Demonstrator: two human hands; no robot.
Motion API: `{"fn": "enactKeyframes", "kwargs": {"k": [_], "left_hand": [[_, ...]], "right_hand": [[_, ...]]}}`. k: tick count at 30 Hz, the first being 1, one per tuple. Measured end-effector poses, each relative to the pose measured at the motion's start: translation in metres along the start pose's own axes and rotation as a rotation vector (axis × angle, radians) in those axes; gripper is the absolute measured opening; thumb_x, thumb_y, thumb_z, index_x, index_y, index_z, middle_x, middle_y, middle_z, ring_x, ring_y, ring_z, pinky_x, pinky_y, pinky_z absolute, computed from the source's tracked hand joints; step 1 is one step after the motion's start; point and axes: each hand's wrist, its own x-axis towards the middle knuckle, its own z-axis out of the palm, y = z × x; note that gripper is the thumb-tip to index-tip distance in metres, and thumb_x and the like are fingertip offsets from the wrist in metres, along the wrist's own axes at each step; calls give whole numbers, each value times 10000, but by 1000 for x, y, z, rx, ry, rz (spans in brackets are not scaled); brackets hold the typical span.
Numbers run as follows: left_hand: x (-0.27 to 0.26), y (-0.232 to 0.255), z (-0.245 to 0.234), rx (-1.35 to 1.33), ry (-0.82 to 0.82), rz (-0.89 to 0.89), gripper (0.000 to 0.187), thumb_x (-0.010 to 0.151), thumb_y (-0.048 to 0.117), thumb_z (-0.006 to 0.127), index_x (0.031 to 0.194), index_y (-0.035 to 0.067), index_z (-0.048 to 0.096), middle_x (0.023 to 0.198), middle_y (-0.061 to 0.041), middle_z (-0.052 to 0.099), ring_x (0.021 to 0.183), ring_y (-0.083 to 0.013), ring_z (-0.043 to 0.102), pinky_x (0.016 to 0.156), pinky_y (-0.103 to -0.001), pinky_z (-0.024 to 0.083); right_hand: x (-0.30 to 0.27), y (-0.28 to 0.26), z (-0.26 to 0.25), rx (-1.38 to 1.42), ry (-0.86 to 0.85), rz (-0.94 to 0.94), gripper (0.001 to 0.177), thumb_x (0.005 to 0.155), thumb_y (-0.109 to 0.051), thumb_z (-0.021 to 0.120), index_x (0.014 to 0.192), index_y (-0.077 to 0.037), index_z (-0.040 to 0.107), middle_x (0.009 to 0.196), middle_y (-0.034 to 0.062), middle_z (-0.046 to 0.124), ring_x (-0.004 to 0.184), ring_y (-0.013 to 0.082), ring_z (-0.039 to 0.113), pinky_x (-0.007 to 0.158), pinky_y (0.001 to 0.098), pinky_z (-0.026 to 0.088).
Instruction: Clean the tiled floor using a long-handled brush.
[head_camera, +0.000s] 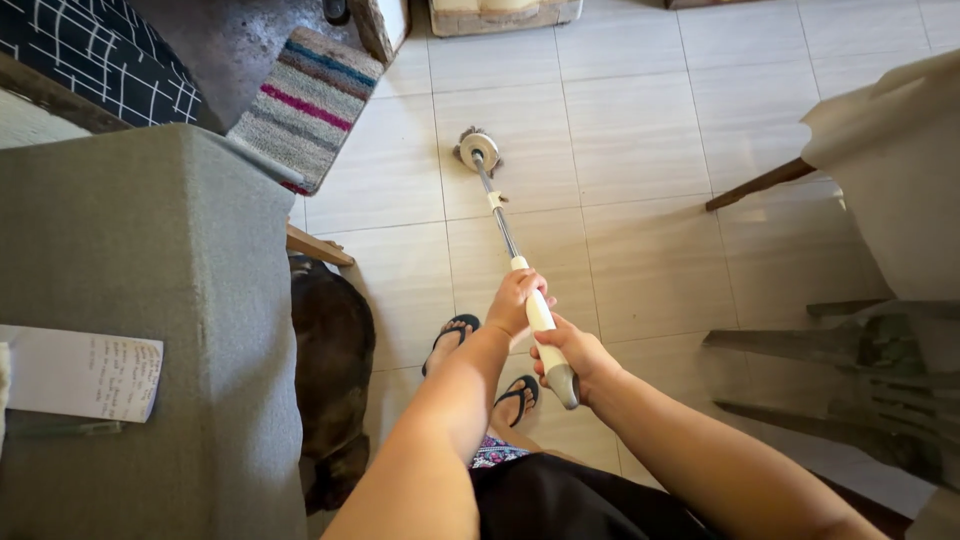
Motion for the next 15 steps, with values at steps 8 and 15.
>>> {"fn": "enactKeyframes", "kwargs": {"k": [8,15], "left_hand": [[-20,4,4,365,145,324,173,820,203,745,832,82,622,845,-74,645,910,-333,631,814,-405,560],[-26,23,2,33,149,153,184,866,188,728,846,63,595,852,-67,623,933,-284,588,811,-411,576]], "right_hand": [[-4,12,-5,-37,-6,24,699,912,-155,565,1543,-389,378,780,78,582,548,201,562,484,389,468],[-13,7,3,-33,20,63,689,929,-155,574,1554,-376,385,812,70,605,566,188,572,497,375,473]]}}
